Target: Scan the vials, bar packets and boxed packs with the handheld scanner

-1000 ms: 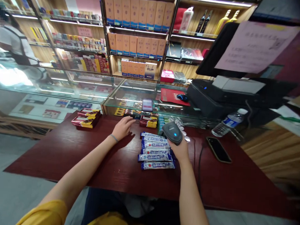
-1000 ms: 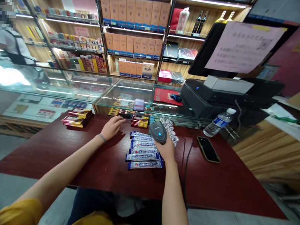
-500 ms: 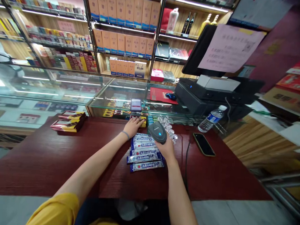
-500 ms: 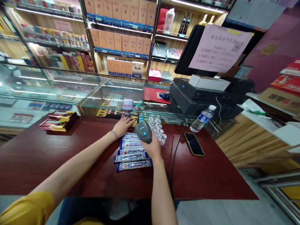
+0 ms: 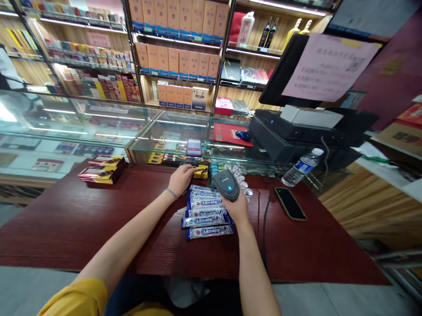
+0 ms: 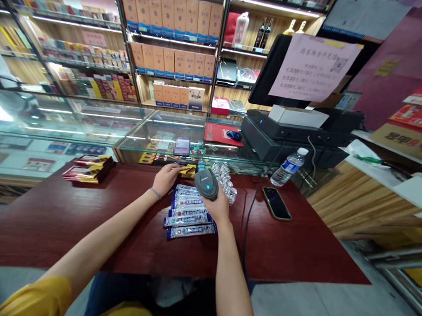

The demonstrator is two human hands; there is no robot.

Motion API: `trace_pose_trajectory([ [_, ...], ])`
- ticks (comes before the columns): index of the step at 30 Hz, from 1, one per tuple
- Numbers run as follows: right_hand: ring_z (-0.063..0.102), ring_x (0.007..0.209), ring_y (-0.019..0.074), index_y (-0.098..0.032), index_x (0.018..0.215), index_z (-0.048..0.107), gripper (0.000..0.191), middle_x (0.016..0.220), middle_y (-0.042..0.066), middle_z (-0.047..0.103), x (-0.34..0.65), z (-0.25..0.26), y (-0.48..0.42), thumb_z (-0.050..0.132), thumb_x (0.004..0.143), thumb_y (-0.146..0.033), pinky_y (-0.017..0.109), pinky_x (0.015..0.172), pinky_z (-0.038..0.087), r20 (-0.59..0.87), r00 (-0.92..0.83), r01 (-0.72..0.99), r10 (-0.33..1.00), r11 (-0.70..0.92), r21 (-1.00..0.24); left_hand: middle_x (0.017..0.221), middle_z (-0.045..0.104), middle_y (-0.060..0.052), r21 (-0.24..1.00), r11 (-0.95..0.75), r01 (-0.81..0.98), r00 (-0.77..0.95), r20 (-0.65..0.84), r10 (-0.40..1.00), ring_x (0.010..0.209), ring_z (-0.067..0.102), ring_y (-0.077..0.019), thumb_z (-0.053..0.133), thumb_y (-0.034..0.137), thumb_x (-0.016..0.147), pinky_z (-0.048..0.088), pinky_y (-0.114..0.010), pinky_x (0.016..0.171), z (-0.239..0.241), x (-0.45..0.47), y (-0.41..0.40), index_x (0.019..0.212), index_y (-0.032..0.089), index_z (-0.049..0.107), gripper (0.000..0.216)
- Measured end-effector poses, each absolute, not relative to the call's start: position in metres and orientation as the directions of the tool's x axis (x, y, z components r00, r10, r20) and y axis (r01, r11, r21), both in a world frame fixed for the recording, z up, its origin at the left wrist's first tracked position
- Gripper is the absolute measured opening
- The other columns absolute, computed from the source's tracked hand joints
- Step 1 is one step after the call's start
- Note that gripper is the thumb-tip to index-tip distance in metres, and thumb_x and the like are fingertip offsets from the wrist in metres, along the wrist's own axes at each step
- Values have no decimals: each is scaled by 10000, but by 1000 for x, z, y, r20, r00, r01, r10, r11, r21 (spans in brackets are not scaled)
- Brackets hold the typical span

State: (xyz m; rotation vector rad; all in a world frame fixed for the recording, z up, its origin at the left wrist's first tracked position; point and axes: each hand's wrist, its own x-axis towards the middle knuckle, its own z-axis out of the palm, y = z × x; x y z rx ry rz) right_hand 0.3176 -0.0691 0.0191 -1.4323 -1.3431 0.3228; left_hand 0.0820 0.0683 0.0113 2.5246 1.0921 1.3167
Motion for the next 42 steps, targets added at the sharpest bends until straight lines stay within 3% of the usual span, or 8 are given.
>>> trace_pose_trajectory([
  [4,740,1022,295,-209,1229,632,564,984,78,791,317,18,-68,768,703,-362,397,896,592,466,333,531,820,245,-811,995,711,-69,663,-667,339,38,699,714,952,664,-209,633,291,959,536,-321,877,13,61,49,1097,241,767,199],
  [8,744,996,307,-212,1220,622,578,963,81,786,313,20,-70,779,693,-389,395,860,595,448,314,564,837,216,-797,1004,737,-64,895,-444,-33,-214,428,878,913,685,-200,747,338,860,555,-320,854,8,47,38,1032,199,743,222],
  [12,746,986,314,-247,1220,603,560,931,53,779,304,24,-75,760,700,-385,392,830,587,399,269,622,877,158,-767,1048,732,-45,863,-227,-452,-264,113,958,927,700,-180,827,321,765,572,-310,832,-2,38,40,1036,205,688,326],
  [15,754,912,300,-284,1214,593,522,913,24,779,295,29,-79,746,722,-369,357,756,572,358,219,669,908,127,-733,1029,727,-28,766,-134,-628,-230,-18,973,926,708,-160,835,266,754,571,-342,895,-10,32,45,1005,211,653,315],
  [25,777,884,313,-271,1371,546,667,1017,61,795,272,45,-86,744,735,-240,298,673,508,250,-92,794,964,222,-565,924,743,-8,643,-37,-765,-174,-152,973,898,724,-125,762,123,814,532,-404,1051,-15,26,54,954,206,628,210],
  [33,770,988,357,-255,1287,637,559,996,73,806,275,39,-84,740,738,-271,359,762,560,243,-138,785,960,255,-564,1066,737,-34,710,-106,-697,-188,-37,982,1061,708,-149,712,161,858,536,-424,1072,-17,27,52,968,228,630,152],
  [39,776,934,354,-248,1322,606,588,989,80,806,274,43,-86,742,755,-320,345,711,543,236,-104,781,966,226,-582,918,726,-7,723,-66,-688,-209,-110,972,926,720,-130,767,214,832,536,-430,1054,-22,25,56,951,213,600,205],
  [42,777,874,341,-258,1327,600,597,950,70,804,275,42,-85,746,753,-335,327,671,522,243,-96,793,965,222,-567,939,733,-10,704,-66,-708,-207,-117,971,930,718,-126,767,213,838,532,-415,1052,-22,25,56,968,213,610,203],
])
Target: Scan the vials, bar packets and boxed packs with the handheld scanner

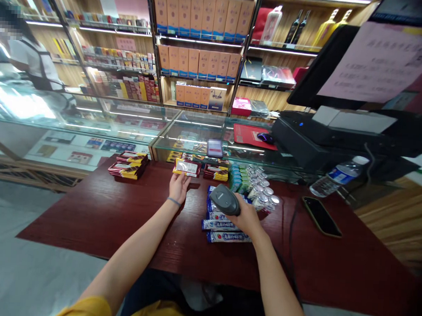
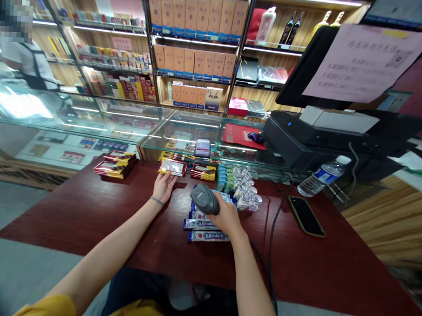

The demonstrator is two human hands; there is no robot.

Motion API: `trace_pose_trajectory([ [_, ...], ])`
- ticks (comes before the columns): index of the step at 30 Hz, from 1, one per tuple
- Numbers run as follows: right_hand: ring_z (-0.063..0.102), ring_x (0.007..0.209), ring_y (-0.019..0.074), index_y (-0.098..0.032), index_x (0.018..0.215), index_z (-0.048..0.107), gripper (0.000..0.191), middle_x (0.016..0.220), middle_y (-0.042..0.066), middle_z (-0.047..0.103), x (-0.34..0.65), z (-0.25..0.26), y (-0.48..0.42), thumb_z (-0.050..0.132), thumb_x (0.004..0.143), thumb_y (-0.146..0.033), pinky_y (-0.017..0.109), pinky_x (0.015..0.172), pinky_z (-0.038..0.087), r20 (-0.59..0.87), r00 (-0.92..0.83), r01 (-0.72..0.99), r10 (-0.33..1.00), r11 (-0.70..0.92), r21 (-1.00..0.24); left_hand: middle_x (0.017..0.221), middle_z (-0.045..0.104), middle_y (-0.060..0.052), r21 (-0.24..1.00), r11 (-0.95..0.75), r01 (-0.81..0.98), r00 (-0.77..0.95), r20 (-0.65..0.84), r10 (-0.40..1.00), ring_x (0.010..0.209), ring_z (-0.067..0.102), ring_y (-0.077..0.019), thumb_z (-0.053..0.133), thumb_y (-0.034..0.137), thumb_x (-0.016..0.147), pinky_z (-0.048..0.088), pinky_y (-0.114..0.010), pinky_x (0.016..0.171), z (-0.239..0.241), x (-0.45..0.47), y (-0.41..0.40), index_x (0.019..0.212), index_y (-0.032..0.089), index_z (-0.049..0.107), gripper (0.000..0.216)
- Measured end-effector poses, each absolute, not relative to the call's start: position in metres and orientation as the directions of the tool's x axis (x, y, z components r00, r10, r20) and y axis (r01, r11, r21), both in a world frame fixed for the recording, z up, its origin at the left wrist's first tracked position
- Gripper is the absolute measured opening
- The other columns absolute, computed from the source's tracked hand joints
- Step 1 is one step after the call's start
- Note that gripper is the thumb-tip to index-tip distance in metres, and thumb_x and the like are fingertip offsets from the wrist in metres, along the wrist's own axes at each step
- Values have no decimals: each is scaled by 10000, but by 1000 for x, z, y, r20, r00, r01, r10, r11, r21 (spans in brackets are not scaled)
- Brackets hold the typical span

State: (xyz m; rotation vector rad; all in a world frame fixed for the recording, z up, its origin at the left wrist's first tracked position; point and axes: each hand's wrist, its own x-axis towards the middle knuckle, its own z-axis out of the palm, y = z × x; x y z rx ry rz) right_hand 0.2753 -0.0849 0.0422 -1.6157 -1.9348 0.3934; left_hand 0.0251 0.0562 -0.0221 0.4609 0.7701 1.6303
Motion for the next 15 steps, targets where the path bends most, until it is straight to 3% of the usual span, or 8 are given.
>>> trace_pose_trajectory([
  [4,768,776,312,-252,1272,616,560,854,48,790,281,34,-82,738,732,-333,308,631,499,269,-61,806,961,206,-555,984,733,-23,706,-72,-704,-213,-113,970,934,712,-127,785,238,822,541,-394,1026,-17,24,55,993,207,633,231],
  [8,757,770,281,-258,1238,612,500,837,28,782,286,27,-81,695,758,-372,314,669,525,317,5,755,948,204,-623,962,715,-35,759,-185,-624,-335,-46,941,869,691,-131,813,306,774,579,-345,903,2,16,60,970,181,656,281],
  [12,758,813,294,-268,1201,613,462,834,26,781,291,24,-80,662,764,-409,330,686,535,337,72,737,939,178,-652,986,719,-54,852,-337,-401,-460,132,878,843,684,-158,785,406,784,578,-293,761,30,-8,68,1067,175,698,376],
  [15,759,824,306,-279,1194,615,470,821,22,778,294,22,-80,659,750,-427,335,675,533,332,93,757,939,150,-636,934,724,-46,895,-412,-170,-481,290,828,807,678,-170,749,407,810,569,-293,741,45,-43,72,1047,179,716,330],
])
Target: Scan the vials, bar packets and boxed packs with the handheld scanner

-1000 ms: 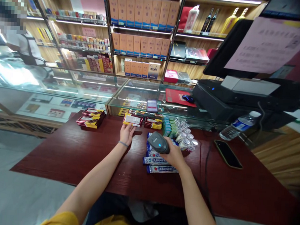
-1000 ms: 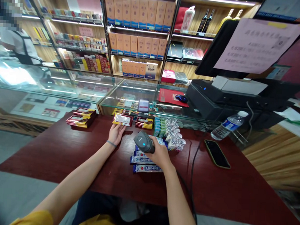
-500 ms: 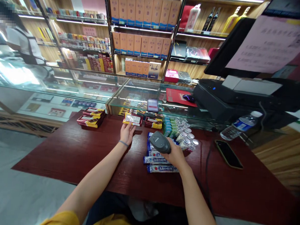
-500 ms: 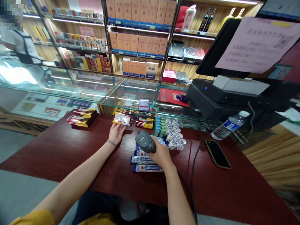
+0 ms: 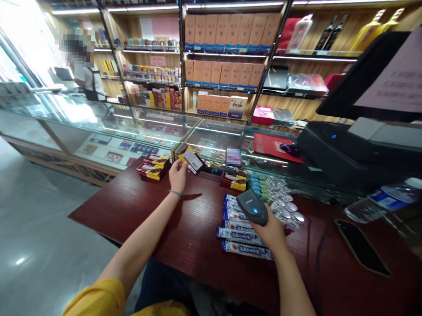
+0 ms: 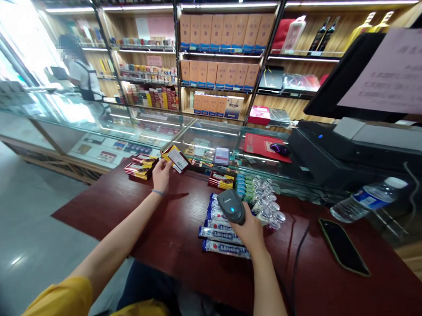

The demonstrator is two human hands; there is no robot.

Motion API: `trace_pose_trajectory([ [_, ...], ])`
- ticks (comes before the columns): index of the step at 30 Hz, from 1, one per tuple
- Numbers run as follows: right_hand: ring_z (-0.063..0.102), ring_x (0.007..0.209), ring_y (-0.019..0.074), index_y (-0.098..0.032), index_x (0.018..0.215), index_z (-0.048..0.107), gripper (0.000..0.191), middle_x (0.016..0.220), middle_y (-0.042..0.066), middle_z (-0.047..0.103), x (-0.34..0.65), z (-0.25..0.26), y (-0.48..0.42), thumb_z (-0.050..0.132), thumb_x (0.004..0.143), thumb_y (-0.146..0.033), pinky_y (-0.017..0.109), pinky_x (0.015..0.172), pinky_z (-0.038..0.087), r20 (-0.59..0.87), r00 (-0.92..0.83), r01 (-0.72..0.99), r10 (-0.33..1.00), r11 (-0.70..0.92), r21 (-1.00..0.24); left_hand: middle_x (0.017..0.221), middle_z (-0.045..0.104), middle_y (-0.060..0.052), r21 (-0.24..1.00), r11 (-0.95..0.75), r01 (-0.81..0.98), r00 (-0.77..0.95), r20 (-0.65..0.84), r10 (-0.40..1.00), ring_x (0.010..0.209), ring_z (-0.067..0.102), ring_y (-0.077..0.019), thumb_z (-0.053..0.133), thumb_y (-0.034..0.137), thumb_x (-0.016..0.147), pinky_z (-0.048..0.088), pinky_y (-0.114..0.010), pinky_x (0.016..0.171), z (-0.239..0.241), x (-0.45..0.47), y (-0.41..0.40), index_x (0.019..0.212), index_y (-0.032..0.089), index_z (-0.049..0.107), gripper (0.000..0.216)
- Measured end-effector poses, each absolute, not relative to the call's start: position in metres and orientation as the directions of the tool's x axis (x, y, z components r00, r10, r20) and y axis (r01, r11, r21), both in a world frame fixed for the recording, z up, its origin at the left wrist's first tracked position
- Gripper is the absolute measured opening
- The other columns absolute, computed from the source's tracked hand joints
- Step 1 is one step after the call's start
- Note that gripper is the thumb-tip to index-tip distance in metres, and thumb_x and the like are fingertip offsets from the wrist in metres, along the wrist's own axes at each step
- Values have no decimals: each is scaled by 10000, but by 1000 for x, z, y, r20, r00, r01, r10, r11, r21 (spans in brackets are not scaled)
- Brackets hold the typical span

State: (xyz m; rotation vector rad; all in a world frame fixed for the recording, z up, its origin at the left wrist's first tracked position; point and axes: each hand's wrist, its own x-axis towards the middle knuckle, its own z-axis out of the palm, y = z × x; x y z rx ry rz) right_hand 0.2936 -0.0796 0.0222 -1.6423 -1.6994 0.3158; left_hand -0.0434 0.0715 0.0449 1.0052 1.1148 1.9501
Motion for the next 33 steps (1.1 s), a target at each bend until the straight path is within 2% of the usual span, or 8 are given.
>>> trace_pose_trajectory([
  [4,759,819,309,-289,1246,604,523,838,28,782,296,19,-79,657,755,-459,340,673,528,359,130,771,924,133,-623,928,726,-37,860,-470,197,-512,499,698,867,683,-193,731,339,824,554,-322,861,52,-105,71,1055,206,722,267],
  [8,762,833,329,-288,1246,612,525,817,37,778,295,18,-79,660,759,-476,339,660,517,376,139,798,916,120,-590,1008,723,-59,788,-422,449,-488,612,622,923,688,-205,690,311,860,558,-318,850,50,-164,63,1126,220,707,281],
  [10,763,834,342,-291,1236,618,518,812,42,776,295,18,-80,659,760,-489,344,652,515,374,151,812,915,101,-574,1049,719,-80,722,-385,575,-422,664,617,952,682,-213,653,296,888,556,-322,855,47,-189,56,1129,217,711,260],
  [14,763,817,346,-289,1240,620,521,815,50,776,296,17,-79,652,763,-493,345,635,509,373,169,824,912,77,-562,1092,726,-101,492,-325,808,-160,713,683,1035,663,-244,587,269,929,511,-348,955,35,-226,40,1118,255,750,250],
  [16,762,816,340,-288,1257,617,536,827,51,779,297,15,-79,657,762,-491,342,630,509,376,175,820,910,76,-567,1121,730,-102,406,-332,852,-51,695,718,1070,655,-255,570,270,938,497,-347,973,27,-238,34,1113,286,769,265],
  [18,760,840,339,-284,1244,626,523,820,52,777,297,14,-78,659,762,-485,342,634,511,381,172,813,909,87,-576,1133,732,-101,373,-349,860,8,673,739,1086,652,-261,570,278,937,493,-343,980,21,-246,32,1104,303,783,272],
  [27,744,862,330,-270,1150,656,444,800,57,764,297,14,-77,661,757,-478,351,688,524,378,195,795,905,80,-602,1140,725,-111,397,-374,838,66,608,791,1088,649,-272,587,262,890,519,-345,959,12,-254,37,1129,308,791,317],
  [33,738,925,337,-267,1190,623,475,827,55,759,298,14,-77,629,777,-502,371,724,531,371,188,780,910,92,-620,1194,710,-117,356,-371,857,104,586,803,1134,633,-283,552,250,915,509,-373,997,8,-256,40,1195,307,771,359],
])
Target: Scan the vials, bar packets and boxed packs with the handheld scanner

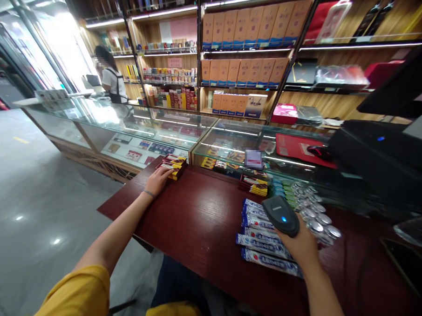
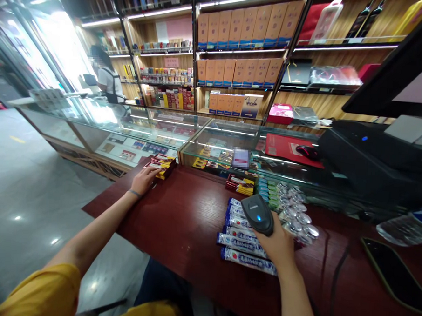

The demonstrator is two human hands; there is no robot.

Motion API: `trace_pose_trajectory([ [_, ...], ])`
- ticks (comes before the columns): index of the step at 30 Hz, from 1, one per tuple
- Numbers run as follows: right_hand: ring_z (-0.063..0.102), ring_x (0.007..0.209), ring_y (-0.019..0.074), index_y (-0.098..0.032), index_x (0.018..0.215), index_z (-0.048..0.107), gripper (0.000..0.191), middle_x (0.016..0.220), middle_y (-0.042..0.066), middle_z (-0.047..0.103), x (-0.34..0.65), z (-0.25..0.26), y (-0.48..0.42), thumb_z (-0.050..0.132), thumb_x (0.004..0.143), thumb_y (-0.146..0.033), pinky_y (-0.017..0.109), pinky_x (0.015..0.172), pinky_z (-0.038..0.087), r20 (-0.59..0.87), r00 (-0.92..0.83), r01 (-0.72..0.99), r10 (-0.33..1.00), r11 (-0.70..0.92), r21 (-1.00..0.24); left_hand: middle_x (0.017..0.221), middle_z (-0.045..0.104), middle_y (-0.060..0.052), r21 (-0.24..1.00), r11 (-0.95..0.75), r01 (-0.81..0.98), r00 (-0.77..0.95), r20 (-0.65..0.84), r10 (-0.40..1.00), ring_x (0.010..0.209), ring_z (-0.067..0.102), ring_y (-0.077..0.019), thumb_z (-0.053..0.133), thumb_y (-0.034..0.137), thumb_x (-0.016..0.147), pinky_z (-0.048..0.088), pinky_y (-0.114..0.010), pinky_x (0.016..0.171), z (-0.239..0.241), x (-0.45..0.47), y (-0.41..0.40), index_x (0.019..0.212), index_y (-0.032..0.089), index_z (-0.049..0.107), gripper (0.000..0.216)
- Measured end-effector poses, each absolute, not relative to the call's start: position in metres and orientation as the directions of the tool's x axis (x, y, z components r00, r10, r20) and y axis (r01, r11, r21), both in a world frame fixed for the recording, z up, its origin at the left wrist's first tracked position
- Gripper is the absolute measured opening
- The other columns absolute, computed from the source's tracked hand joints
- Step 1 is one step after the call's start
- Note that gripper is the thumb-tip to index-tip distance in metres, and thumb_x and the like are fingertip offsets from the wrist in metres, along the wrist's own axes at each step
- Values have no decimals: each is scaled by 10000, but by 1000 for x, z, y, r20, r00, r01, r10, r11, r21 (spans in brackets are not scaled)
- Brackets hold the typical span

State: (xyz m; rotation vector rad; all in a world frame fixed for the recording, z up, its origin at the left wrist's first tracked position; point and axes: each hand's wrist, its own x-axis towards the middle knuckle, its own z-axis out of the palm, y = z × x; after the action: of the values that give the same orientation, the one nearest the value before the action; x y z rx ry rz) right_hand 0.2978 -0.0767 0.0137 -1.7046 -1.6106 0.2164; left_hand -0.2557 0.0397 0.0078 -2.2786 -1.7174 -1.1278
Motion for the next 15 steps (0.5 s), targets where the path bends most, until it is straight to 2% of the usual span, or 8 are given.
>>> trace_pose_trajectory([
  [5,738,900,328,-257,1235,602,550,863,65,766,298,12,-77,643,754,-521,371,729,537,381,187,781,905,99,-617,1181,704,-123,358,-387,850,111,597,794,1128,632,-277,571,254,906,494,-374,1028,5,-254,42,1194,287,764,348],
  [15,743,898,311,-231,1188,639,559,940,74,784,307,14,-75,725,702,-494,379,752,571,407,233,718,883,125,-685,1336,624,-146,192,-346,919,133,674,727,1279,566,-310,507,248,937,440,-497,1133,14,-233,41,1280,229,688,388],
])
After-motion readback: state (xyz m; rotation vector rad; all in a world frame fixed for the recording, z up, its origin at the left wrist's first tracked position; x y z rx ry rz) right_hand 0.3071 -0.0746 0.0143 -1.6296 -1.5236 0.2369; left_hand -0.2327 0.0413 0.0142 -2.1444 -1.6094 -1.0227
